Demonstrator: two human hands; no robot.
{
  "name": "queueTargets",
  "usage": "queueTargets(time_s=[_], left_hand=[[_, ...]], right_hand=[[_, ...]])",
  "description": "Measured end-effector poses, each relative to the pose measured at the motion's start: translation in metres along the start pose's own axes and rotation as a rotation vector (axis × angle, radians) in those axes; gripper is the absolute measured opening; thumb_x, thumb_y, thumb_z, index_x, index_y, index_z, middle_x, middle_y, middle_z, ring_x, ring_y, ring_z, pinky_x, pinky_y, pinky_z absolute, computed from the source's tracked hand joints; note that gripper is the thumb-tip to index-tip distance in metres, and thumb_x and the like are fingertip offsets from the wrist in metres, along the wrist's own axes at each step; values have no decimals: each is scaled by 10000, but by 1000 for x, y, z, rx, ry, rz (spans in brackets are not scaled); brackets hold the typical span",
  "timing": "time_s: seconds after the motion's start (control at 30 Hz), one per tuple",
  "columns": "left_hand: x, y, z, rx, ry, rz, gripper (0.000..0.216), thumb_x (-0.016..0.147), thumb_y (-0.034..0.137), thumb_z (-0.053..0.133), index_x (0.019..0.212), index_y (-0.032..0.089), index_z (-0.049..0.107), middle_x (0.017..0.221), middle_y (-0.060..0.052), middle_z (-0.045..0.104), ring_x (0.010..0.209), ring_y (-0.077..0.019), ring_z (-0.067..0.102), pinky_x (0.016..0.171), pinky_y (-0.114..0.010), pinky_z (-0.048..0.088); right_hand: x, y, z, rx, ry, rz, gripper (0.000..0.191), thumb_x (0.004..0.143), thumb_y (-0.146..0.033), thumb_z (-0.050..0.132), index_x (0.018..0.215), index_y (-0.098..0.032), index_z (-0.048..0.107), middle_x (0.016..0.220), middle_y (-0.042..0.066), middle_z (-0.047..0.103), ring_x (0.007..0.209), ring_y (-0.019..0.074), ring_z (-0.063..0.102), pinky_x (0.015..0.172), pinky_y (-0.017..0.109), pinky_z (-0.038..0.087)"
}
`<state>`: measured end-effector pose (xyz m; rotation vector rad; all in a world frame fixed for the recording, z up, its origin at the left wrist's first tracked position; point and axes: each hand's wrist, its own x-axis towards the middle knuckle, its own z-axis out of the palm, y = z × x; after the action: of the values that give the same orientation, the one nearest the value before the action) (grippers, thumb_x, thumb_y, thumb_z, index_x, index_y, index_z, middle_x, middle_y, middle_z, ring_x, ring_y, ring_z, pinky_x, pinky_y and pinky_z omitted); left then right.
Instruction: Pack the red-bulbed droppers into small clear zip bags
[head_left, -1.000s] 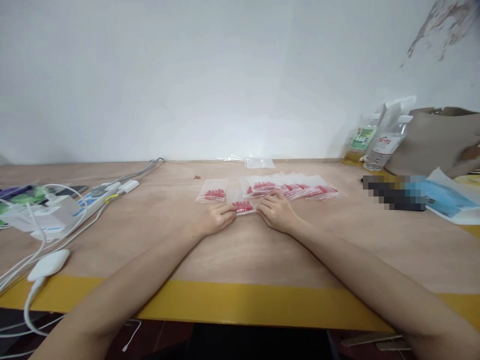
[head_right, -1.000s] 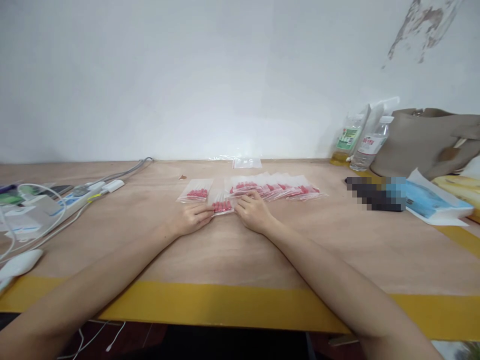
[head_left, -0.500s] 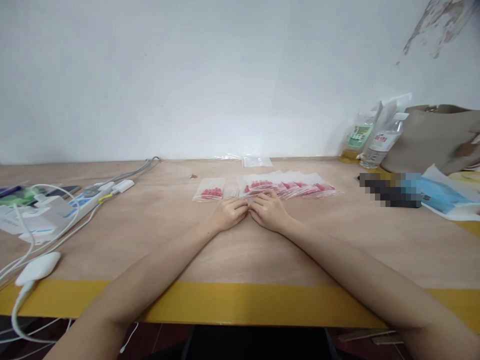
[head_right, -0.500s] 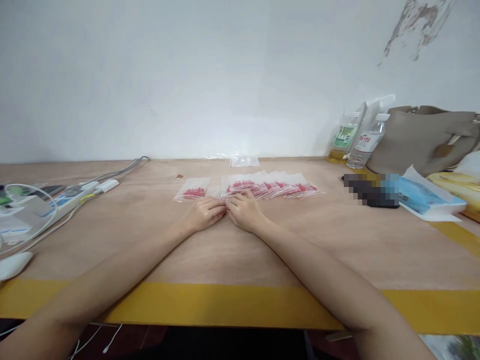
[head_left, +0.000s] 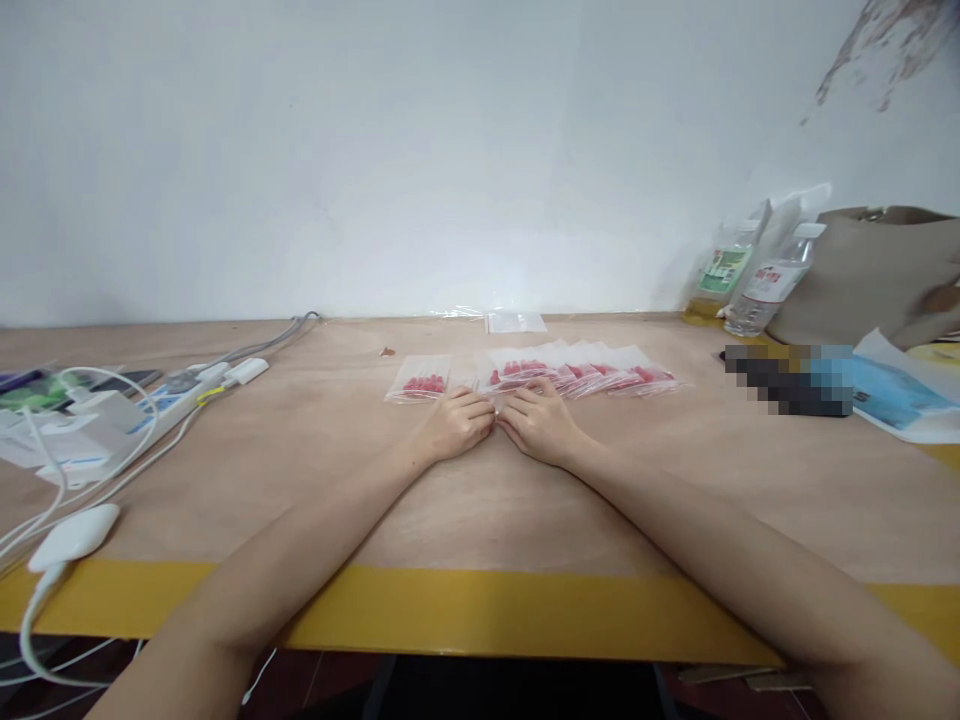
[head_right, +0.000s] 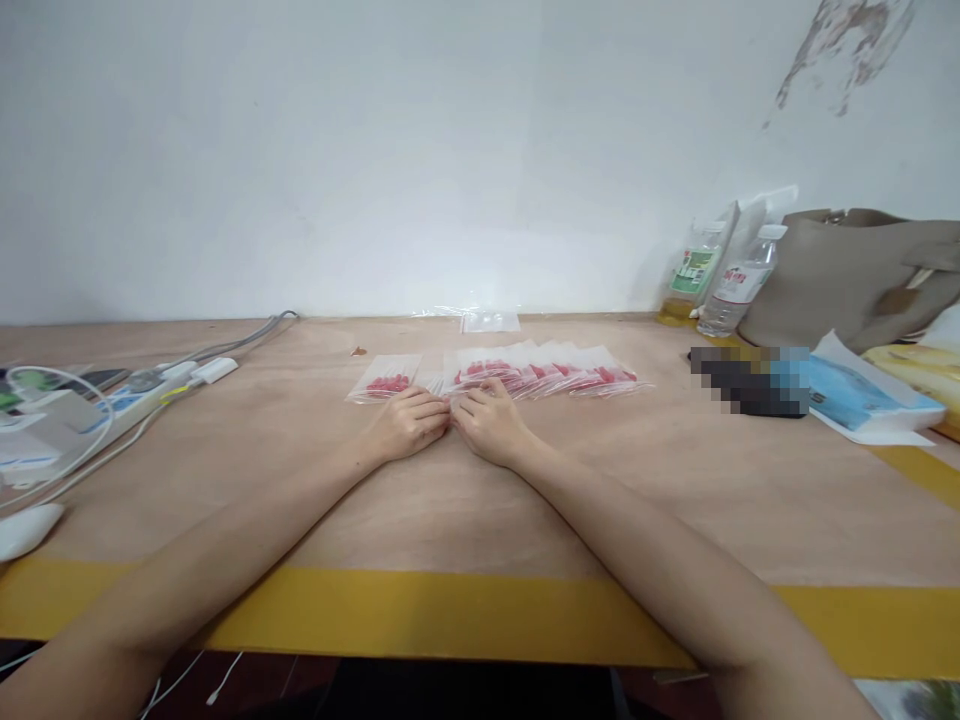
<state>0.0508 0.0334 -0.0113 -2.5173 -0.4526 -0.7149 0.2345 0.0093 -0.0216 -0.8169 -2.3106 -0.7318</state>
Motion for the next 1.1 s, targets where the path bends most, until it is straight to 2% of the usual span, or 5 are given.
queueTargets(time_s=[0.37, 0.63, 0.9, 0.97, 1.1], left_hand=[[-29, -16, -16, 61, 17, -25, 229, 862, 228, 412, 733, 183, 596, 753, -31, 654, 724, -139, 590, 740, -325, 468], [-38, -19, -21, 111, -5, -83, 267, 875, 265, 418, 674, 166, 564, 646, -41, 600, 645, -146, 561, 649, -297, 461], [-45, -24, -24, -87, -98, -91, 247, 875, 333, 413, 847, 203, 622, 736, -39, 639, 738, -148, 582, 766, -321, 456], [-46, -28, -27, -101, -102, -216, 271, 856, 382, 431, 993, 224, 604, 910, -57, 649, 903, -186, 569, 847, -368, 422], [-49, -47, -17, -65, -20, -799, 404, 834, 427, 421, 1168, 226, 523, 1275, -105, 455, 1217, -291, 355, 982, -479, 285]], right_hand=[[-11, 11, -7, -15, -22, 53, 243, 867, -201, 407, 714, -164, 592, 737, 44, 640, 755, 166, 512, 835, 375, 243], [-10, 9, -10, 1, -60, 54, 221, 860, -195, 411, 736, -165, 592, 756, 43, 639, 765, 170, 502, 856, 389, 231], [-13, 13, -10, 40, -75, 63, 219, 855, -207, 434, 741, -173, 617, 792, 49, 658, 804, 183, 526, 876, 418, 232], [-15, 14, -13, 80, -91, 69, 201, 854, -231, 447, 787, -181, 630, 843, 57, 660, 849, 197, 531, 874, 415, 258], [-13, 5, -19, 242, -153, 112, 374, 845, -334, 475, 1184, -178, 505, 1152, 91, 571, 1051, 218, 486, 877, 371, 341]])
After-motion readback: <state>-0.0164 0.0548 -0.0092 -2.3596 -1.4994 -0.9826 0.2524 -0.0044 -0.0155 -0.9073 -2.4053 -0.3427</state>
